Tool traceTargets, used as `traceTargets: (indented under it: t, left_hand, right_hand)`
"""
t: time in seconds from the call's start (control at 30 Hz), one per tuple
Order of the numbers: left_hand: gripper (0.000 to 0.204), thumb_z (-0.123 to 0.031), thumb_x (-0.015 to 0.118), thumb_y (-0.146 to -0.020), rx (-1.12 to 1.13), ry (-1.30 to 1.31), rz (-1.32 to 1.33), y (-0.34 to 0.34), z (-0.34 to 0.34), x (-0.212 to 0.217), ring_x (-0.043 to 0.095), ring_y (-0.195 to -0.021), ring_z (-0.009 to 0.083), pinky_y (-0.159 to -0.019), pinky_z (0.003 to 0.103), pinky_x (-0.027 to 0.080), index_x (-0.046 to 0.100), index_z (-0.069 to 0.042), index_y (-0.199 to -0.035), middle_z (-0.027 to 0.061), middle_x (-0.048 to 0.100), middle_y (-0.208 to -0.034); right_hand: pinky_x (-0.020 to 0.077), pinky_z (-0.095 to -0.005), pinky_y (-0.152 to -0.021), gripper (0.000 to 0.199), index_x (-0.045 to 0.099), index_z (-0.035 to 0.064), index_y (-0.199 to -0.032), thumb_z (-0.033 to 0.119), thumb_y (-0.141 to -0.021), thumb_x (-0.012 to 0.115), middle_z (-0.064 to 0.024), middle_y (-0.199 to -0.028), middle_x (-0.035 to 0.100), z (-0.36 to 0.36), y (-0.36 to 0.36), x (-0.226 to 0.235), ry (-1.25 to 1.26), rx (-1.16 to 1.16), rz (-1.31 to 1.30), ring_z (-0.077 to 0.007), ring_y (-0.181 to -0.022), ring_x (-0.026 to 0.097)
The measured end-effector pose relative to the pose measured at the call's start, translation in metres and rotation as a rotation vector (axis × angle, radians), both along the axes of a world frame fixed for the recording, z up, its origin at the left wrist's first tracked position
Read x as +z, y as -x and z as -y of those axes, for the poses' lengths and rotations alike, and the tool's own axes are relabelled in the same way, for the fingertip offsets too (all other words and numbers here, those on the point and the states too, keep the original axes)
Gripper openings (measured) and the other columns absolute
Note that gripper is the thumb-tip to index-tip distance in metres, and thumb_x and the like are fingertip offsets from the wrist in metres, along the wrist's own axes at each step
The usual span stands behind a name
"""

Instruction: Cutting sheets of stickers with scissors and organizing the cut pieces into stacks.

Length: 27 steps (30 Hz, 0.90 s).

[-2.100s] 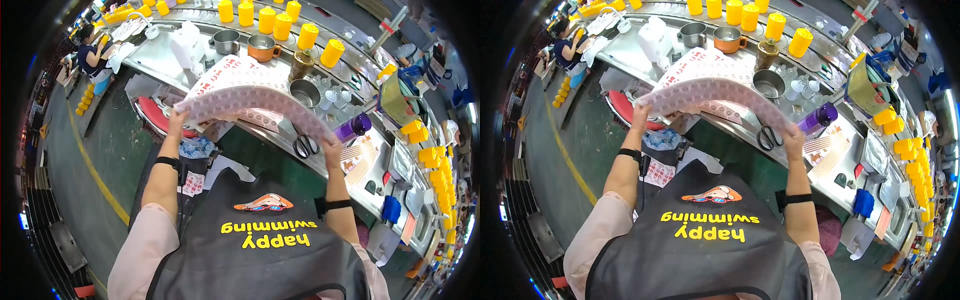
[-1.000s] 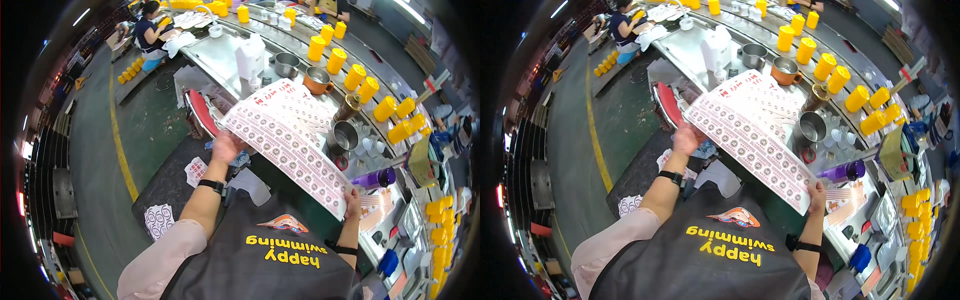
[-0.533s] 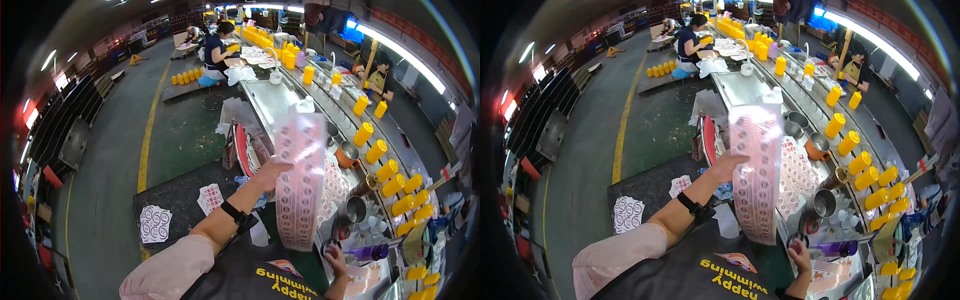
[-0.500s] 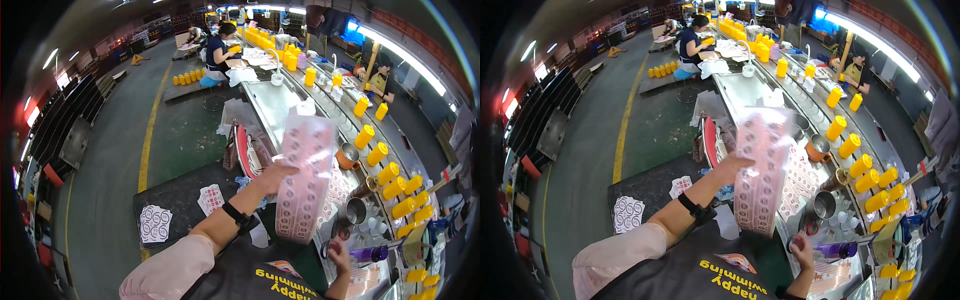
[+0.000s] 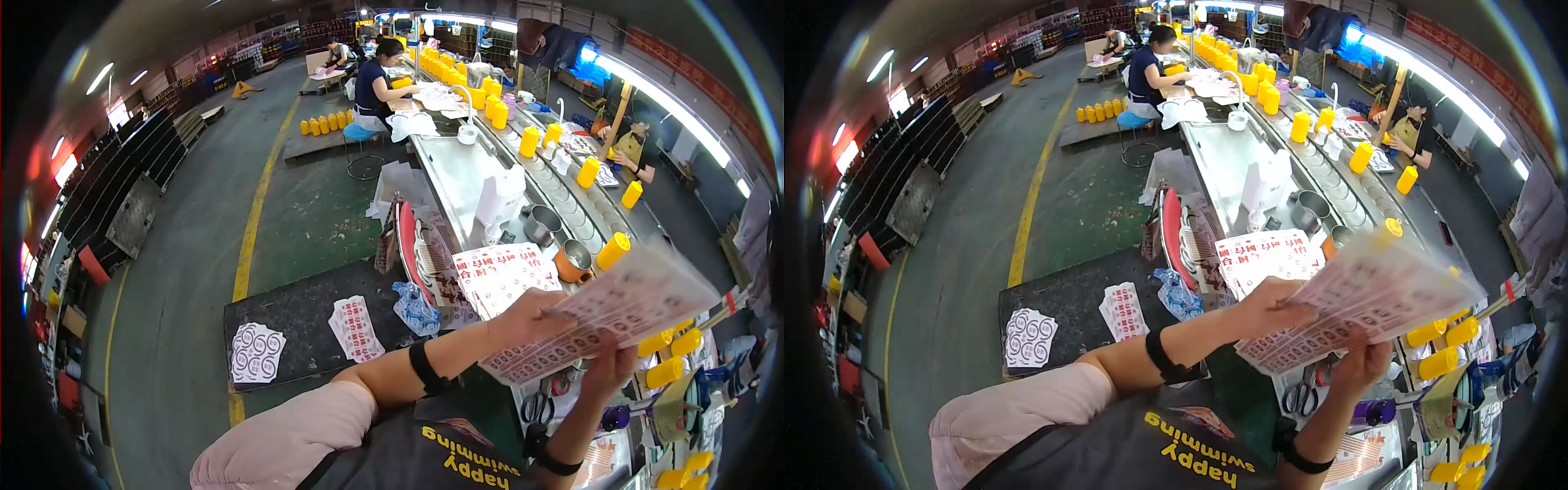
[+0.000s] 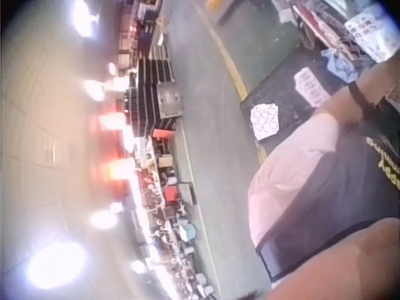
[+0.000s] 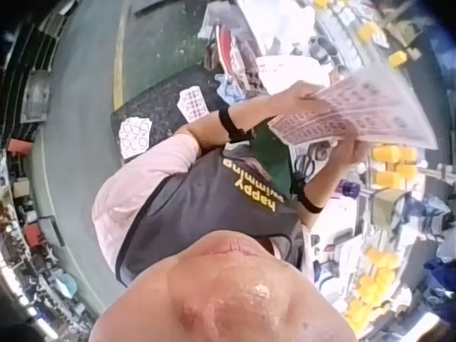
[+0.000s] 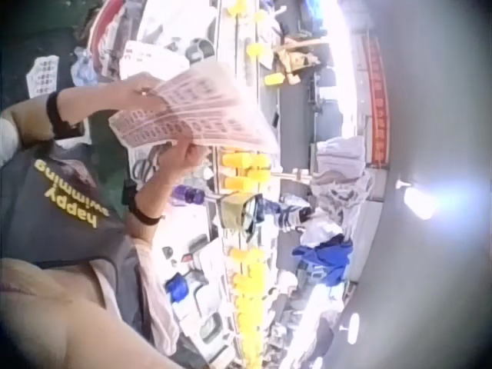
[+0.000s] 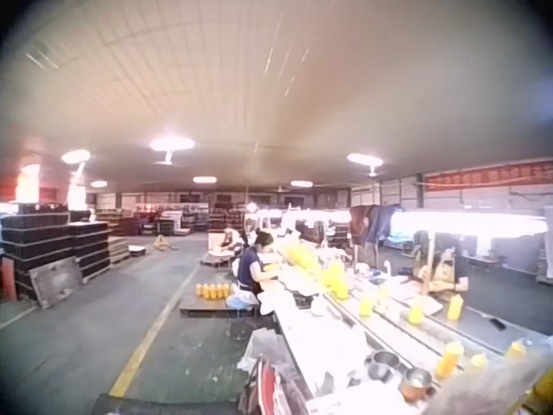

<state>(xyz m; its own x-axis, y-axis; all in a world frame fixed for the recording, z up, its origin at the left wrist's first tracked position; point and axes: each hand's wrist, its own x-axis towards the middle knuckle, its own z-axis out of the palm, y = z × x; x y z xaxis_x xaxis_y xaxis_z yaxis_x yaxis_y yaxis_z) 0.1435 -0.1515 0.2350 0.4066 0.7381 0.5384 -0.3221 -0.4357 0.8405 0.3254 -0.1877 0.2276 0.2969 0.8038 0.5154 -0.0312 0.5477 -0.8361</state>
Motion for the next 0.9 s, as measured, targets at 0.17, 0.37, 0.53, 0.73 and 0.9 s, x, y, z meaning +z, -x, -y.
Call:
traceTargets:
  t: [0.17,0.37,0.53,0.73,0.9]
  left_hand:
    - [0.027,-0.013,0.055,-0.088,-0.042,0.168,0.182,-0.031,-0.002,-0.002,0.055,-0.084,0.0057,-0.072,0.023,0.046,0.056,0.001,-0.111,0.0037,0.064,-0.095]
    - [0.024,-0.015,0.054,-0.089,0.123,0.142,0.074,-0.048,-0.004,-0.008,0.055,-0.077,0.0054,-0.067,0.023,0.046,0.059,0.001,-0.106,0.0024,0.064,-0.087]
    - [0.024,-0.016,0.055,-0.088,0.195,-0.041,-0.068,-0.052,0.01,-0.012,0.053,-0.074,0.0049,-0.063,0.024,0.044,0.059,0.001,-0.106,0.0031,0.064,-0.084]
    - [0.022,-0.018,0.061,-0.085,0.283,0.041,0.033,-0.074,0.007,-0.007,0.05,-0.075,0.0031,-0.062,0.022,0.044,0.062,0.001,-0.097,-0.0008,0.061,-0.083]
    - [0.019,-0.004,0.062,-0.081,-0.093,0.166,0.156,-0.07,-0.019,-0.006,0.059,-0.083,0.0102,-0.073,0.025,0.049,0.06,0.001,-0.098,0.0037,0.063,-0.092]
  right_hand:
    - [0.0428,-0.0259,-0.083,0.024,0.053,-0.0038,-0.105,-0.002,-0.082,0.055,-0.0089,-0.105,0.058,-0.003,-0.011,0.012,-0.107,0.003,-0.108,-0.0129,-0.091,0.055]
    - [0.0423,-0.0257,-0.081,0.027,0.056,-0.0011,-0.106,-0.002,-0.079,0.059,-0.0064,-0.101,0.061,-0.002,-0.05,-0.033,0.208,0.234,-0.011,-0.0109,-0.089,0.055]
    - [0.0444,-0.0233,-0.074,0.023,0.061,0.0011,-0.101,0.001,-0.077,0.064,-0.0035,-0.098,0.062,0.016,-0.072,-0.063,0.311,0.262,0.02,-0.0091,-0.083,0.056]
    - [0.0458,-0.0238,-0.073,0.017,0.062,-0.0011,-0.095,-0.001,-0.078,0.061,-0.0015,-0.09,0.061,0.009,-0.055,-0.055,0.446,0.069,0.111,-0.0097,-0.081,0.055]
    - [0.0442,-0.0218,-0.072,0.019,0.064,0.0033,-0.099,0.002,-0.08,0.061,0.0003,-0.092,0.062,-0.01,-0.05,-0.069,0.231,-0.023,-0.054,-0.0069,-0.081,0.055]
